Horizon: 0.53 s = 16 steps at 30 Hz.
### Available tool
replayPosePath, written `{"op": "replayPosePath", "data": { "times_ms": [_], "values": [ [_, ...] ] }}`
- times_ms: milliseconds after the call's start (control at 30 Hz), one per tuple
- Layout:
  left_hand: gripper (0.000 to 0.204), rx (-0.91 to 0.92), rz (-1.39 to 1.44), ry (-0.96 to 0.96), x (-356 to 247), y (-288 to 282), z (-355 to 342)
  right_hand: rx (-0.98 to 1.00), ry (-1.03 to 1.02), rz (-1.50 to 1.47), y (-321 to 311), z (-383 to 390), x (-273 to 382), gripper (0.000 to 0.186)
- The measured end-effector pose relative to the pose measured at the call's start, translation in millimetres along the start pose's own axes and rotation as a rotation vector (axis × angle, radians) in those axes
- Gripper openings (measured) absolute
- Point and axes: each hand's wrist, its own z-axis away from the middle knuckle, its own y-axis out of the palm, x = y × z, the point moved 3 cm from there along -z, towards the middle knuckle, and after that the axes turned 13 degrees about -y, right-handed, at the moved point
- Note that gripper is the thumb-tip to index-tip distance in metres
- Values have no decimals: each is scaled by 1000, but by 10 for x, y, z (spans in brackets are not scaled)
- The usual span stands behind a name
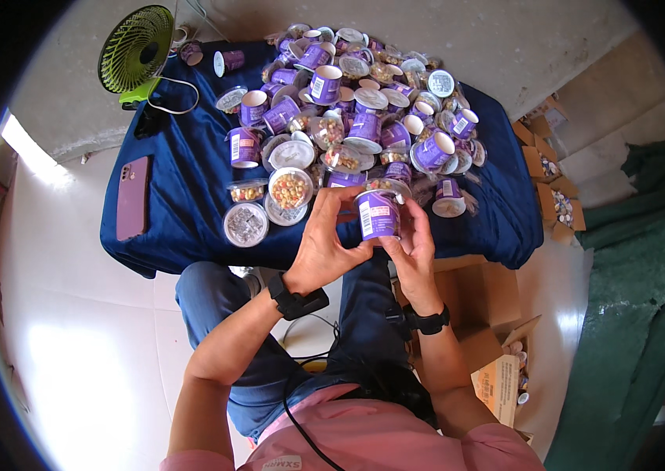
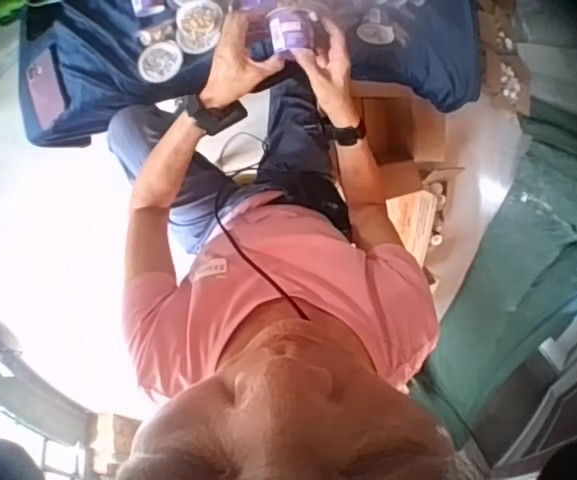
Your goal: Checking individual cups of packaged food and emptying a large shipping box onto a table for sorting.
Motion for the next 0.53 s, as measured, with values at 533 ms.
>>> {"op": "replayPosePath", "data": {
  "times_ms": [533],
  "values": [
    [63, 104, -319, 83, -66, -39, 34, 295, -166, 456, -191, -68, 190, 75]
  ]
}}
